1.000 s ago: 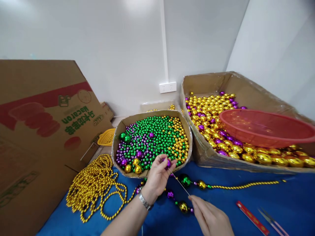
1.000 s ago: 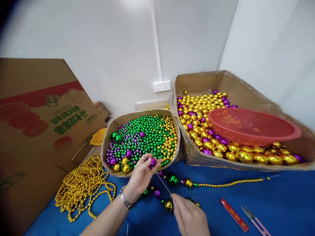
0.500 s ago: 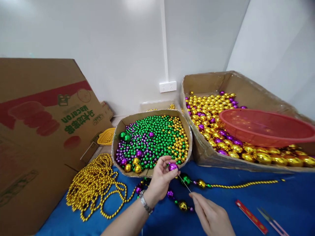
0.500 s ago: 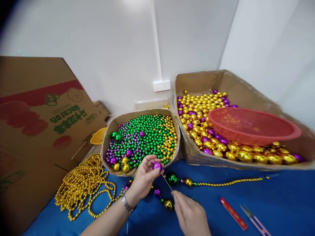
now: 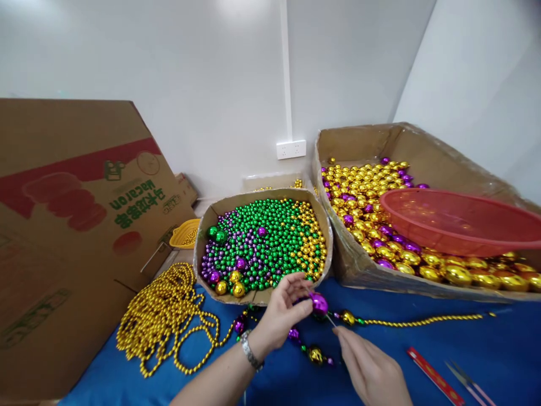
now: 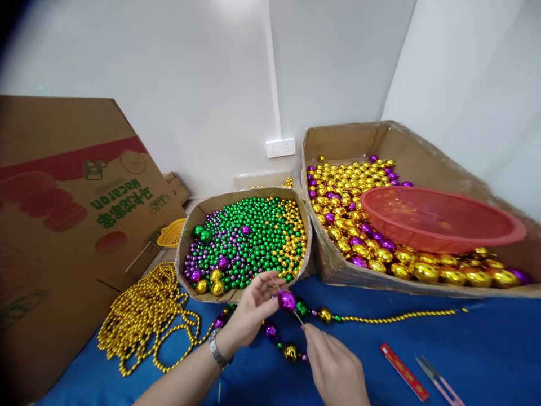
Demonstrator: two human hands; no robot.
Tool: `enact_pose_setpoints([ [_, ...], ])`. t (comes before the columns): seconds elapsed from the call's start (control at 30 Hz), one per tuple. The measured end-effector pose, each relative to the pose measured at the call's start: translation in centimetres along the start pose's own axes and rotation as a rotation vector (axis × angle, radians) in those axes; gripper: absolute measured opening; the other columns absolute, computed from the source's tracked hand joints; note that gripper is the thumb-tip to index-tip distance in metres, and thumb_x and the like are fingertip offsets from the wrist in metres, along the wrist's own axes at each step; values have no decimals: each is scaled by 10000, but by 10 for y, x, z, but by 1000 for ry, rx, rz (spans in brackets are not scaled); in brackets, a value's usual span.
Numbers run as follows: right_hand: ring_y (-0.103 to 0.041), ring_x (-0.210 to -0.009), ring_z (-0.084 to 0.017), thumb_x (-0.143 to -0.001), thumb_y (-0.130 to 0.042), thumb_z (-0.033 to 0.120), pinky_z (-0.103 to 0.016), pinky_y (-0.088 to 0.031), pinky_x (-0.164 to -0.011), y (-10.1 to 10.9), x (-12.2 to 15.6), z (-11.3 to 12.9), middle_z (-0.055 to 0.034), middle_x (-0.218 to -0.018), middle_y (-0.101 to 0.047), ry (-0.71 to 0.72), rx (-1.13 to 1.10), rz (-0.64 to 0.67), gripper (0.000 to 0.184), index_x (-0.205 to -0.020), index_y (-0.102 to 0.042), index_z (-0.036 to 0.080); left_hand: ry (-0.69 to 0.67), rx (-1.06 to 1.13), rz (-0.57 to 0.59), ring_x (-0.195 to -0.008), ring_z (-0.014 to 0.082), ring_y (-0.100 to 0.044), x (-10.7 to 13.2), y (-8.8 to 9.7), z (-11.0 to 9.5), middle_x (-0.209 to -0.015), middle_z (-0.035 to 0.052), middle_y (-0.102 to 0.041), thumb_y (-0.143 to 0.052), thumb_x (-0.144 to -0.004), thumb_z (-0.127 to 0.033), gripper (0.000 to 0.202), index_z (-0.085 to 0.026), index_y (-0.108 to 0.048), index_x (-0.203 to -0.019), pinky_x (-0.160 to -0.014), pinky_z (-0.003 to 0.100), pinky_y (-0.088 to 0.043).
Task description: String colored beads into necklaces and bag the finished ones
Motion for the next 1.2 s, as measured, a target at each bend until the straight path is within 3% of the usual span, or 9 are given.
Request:
enact_pose_setpoints([
  [0.1, -705, -700, -172, -964, -372, 260, -247, -548, -659, 14, -2, -9, -68, -829, -734, -33, -6, -54, 298, -969, -652, 161, -125, -258, -93, -1010, 229, -576, -17, 25, -27, -1095, 109, -619, -645, -806, -326, 307, -190, -596, -1076, -820, 325, -481],
  [0.2, -700, -677, -169, -968, -379, 270, -243, -545, -636, 21, -4, -13, -67, -805, -728, -32, -11, -73, 282, -961, -637, 155, -250, -714, -164, -867, 187, -608, -40, 49, -47, -938, 76, -660, -541, -863, -319, 214, -172, -617, -999, -735, 272, -477],
  [0.3, -698, -674, -162, -973, -373, 268, -237, -542, -628, 23, -5, -12, -67, -800, -725, -24, -4, -84, 275, -974, -621, 149, -251, -1098, -78, -771, 173, -625, -59, 58, -44, -856, 46, -681, -474, -880, -264, 193, -176, -627, -959, -678, 257, -466],
  [0.5, -704, -692, -163, -969, -371, 269, -235, -550, -642, 21, -3, -14, -63, -814, -730, -31, 4, -80, 282, -974, -631, 160, -175, -1393, -7, -834, 216, -619, -81, 57, -26, -876, 60, -683, -512, -829, -181, 146, -190, -639, -901, -769, 309, -444],
  [0.73, -703, -676, -165, -964, -369, 276, -233, -552, -629, 22, -6, -13, -60, -801, -731, -36, -7, -83, 294, -972, -640, 164, -105, -1610, -3, -969, 288, -561, -114, 37, -10, -932, 128, -649, -507, -849, -215, 144, -171, -611, -937, -815, 387, -430],
  [0.9, -705, -683, -166, -959, -372, 275, -233, -554, -634, 24, -4, -16, -56, -810, -733, -64, -13, -59, 291, -962, -644, 174, -71, -1653, 15, -982, 278, -560, -123, 32, -8, -933, 120, -657, -528, -841, -239, 154, -181, -615, -955, -792, 361, -439],
  [1.07, -706, -688, -168, -967, -372, 276, -233, -552, -645, 23, -1, -19, -62, -810, -732, -48, 22, -70, 288, -945, -638, 166, -50, -1608, 115, -832, 231, -616, -115, 46, -25, -860, 67, -679, -487, -857, -253, 162, -209, -640, -888, -744, 321, -442],
  [1.2, -707, -702, -165, -968, -370, 270, -231, -554, -649, 15, -1, -18, -65, -826, -734, -60, 2, -66, 291, -959, -642, 166, -20, -1530, 259, -790, 218, -629, -90, 54, -19, -790, 28, -676, -652, -737, -252, 78, -232, -655, -813, -740, 289, -443],
])
Point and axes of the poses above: each hand's wrist, its own x-axis away from the middle knuckle, its own y-axis out of the back of the hand, z = x × y, the point moved 7 cm from there along -x, towards the middle knuckle
